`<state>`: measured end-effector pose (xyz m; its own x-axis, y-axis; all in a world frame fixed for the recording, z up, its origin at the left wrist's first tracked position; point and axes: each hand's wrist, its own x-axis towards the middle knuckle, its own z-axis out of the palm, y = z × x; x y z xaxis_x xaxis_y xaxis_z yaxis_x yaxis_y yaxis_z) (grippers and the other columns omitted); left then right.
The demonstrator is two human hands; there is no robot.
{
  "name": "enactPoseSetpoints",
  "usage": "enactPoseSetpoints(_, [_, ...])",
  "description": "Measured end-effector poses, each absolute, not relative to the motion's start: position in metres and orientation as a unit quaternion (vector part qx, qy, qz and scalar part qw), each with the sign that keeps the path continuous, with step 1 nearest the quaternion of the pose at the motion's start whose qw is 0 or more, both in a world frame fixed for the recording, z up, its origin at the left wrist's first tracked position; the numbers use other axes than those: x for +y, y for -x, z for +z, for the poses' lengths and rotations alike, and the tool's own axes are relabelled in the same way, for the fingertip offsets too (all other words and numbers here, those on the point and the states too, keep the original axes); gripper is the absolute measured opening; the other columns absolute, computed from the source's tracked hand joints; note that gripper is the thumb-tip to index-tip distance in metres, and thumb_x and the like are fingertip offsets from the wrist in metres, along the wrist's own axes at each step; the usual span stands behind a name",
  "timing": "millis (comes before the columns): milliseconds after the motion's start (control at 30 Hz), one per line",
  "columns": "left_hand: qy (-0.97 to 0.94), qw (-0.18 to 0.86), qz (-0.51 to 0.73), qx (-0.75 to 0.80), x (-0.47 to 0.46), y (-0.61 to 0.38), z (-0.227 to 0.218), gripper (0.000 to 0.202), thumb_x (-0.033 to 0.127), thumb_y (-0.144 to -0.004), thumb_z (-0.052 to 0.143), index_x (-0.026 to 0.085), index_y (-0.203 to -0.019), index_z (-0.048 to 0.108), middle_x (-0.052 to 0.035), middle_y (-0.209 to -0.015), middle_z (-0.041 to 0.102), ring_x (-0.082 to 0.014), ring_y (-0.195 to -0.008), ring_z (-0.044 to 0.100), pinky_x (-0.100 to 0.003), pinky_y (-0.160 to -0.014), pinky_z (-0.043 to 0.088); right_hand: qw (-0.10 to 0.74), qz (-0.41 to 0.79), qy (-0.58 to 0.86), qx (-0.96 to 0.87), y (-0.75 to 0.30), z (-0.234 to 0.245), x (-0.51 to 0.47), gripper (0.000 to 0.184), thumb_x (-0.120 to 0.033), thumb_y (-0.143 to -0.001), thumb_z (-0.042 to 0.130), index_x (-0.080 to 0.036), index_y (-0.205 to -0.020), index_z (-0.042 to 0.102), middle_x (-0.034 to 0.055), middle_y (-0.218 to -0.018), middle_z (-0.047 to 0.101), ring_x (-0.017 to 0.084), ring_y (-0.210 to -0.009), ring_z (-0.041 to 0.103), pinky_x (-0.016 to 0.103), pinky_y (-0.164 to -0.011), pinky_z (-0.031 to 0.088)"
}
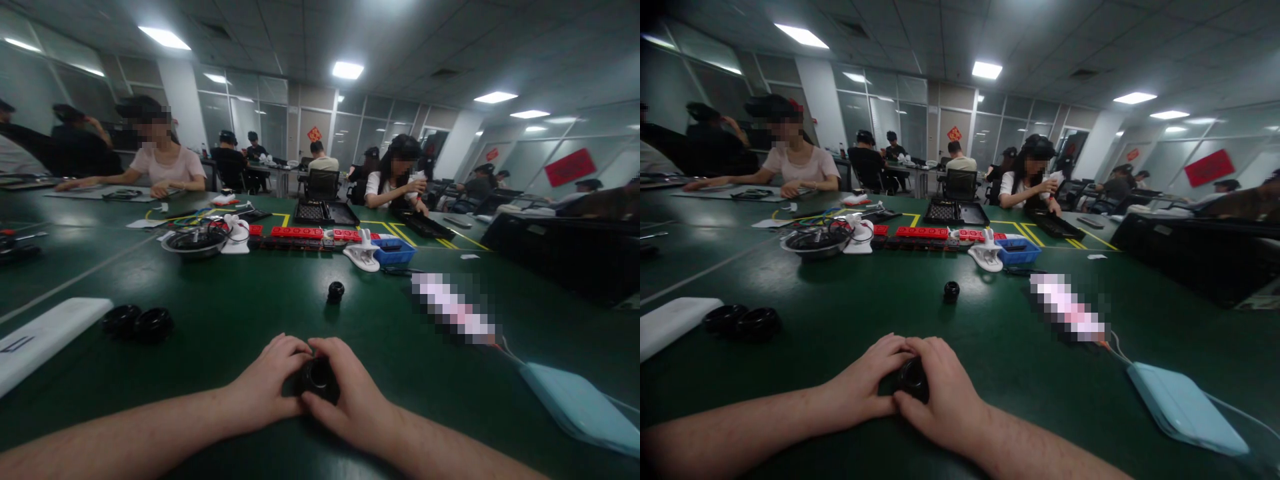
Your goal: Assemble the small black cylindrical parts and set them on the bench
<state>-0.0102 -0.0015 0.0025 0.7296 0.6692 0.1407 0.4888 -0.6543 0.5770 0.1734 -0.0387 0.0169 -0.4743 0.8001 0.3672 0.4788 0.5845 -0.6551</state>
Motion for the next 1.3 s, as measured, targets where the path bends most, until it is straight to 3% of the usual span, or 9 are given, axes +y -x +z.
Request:
enactPoseSetpoints(133, [-0.889,0.266,0.178,0.328,-0.002,0.010,0.004,0.041,0.024,-0.068,0.066,0.023,-0.108,0.055,-0.0043,-0.110,0.049,-0.0247,-0.102,0.042,-0.039,-0.092,0.035,0.370,0.237,0.337,-0.833,-0.176,0.016,-0.041,0.056,-0.011,-0.069,0.053,-0.020,-0.121,0.034,0.0084,-0.112,0.050,0.021,-0.101,0.049,0.037,-0.088,0.042])
enactPoseSetpoints(267, [-0.891,0.262,0.178,0.325,-0.002,0.010,0.004,0.040,0.030,-0.070,0.068,0.022,-0.107,0.056,-0.0052,-0.112,0.049,-0.0250,-0.103,0.042,-0.039,-0.093,0.034,0.358,0.231,0.355,-0.832,-0.176,0.014,-0.041,0.065,-0.019,-0.069,0.060,-0.018,-0.127,0.029,0.0123,-0.123,0.044,0.025,-0.112,0.044,0.042,-0.093,0.037])
enactPoseSetpoints(667, [-0.891,0.267,0.165,0.327,-0.001,0.009,0.001,0.040,0.021,-0.069,0.065,0.024,-0.108,0.054,-0.0042,-0.110,0.049,-0.0246,-0.101,0.043,-0.038,-0.090,0.037,0.321,0.243,0.384,-0.831,-0.172,0.015,-0.043,0.059,-0.013,-0.070,0.056,-0.019,-0.126,0.036,0.0081,-0.118,0.052,0.021,-0.106,0.050,0.036,-0.092,0.040])
enactPoseSetpoints(833, [-0.890,0.267,0.155,0.334,0.000,0.010,0.002,0.036,0.035,-0.074,0.065,0.024,-0.106,0.056,-0.0053,-0.114,0.048,-0.0262,-0.106,0.041,-0.041,-0.094,0.034,0.326,0.145,0.417,-0.836,-0.194,0.044,-0.037,0.070,-0.031,-0.070,0.064,-0.020,-0.130,0.031,0.0118,-0.126,0.048,0.029,-0.117,0.042,0.049,-0.101,0.026])
enactPoseSetpoints(933, [-0.883,0.277,0.138,0.353,-0.001,0.011,0.004,0.036,0.033,-0.072,0.066,0.025,-0.106,0.056,-0.0046,-0.116,0.046,-0.0264,-0.108,0.040,-0.041,-0.094,0.035,0.443,0.044,0.563,-0.696,-0.259,0.080,-0.027,0.061,-0.042,-0.072,0.058,-0.023,-0.125,0.035,0.0098,-0.122,0.051,0.029,-0.115,0.045,0.047,-0.097,0.033])
enactPoseSetpoints(1000, [-0.880,0.278,0.133,0.361,0.000,0.013,0.004,0.039,0.033,-0.071,0.067,0.026,-0.107,0.055,-0.0048,-0.118,0.045,-0.0270,-0.109,0.040,-0.042,-0.094,0.034,0.458,0.020,0.686,-0.564,-0.317,0.096,-0.019,0.070,-0.050,-0.072,0.053,-0.024,-0.130,0.026,0.0091,-0.121,0.051,0.028,-0.114,0.046,0.044,-0.096,0.036])
enactPoseSetpoints(1133, [-0.880,0.275,0.127,0.365,0.001,0.014,-0.001,0.042,0.033,-0.070,0.067,0.027,-0.110,0.055,-0.0044,-0.120,0.045,-0.0280,-0.112,0.039,-0.043,-0.096,0.034,0.374,0.061,0.804,-0.458,-0.405,0.091,-0.002,0.104,-0.052,-0.061,0.061,0.000,-0.136,0.012,0.0308,-0.129,0.037,0.045,-0.113,0.042,0.057,-0.084,0.040])
enactPoseSetpoints(1233, [-0.876,0.264,0.150,0.375,0.000,0.014,-0.005,0.042,0.033,-0.069,0.067,0.028,-0.109,0.056,-0.0038,-0.120,0.047,-0.0285,-0.111,0.040,-0.043,-0.095,0.034,0.294,0.104,0.822,-0.476,-0.422,0.071,0.011,0.117,-0.050,-0.050,0.073,-0.003,-0.138,0.011,0.0286,-0.132,0.036,0.043,-0.114,0.043,0.051,-0.086,0.041])
enactPoseSetpoints(1300, [-0.871,0.259,0.167,0.383,-0.002,0.013,-0.008,0.040,0.033,-0.069,0.066,0.028,-0.107,0.058,-0.0033,-0.118,0.048,-0.0288,-0.111,0.040,-0.044,-0.096,0.034,0.203,0.102,0.824,-0.519,-0.419,0.060,0.020,0.115,-0.050,-0.053,0.071,-0.005,-0.139,0.010,0.0276,-0.133,0.035,0.041,-0.115,0.043,0.048,-0.085,0.041])
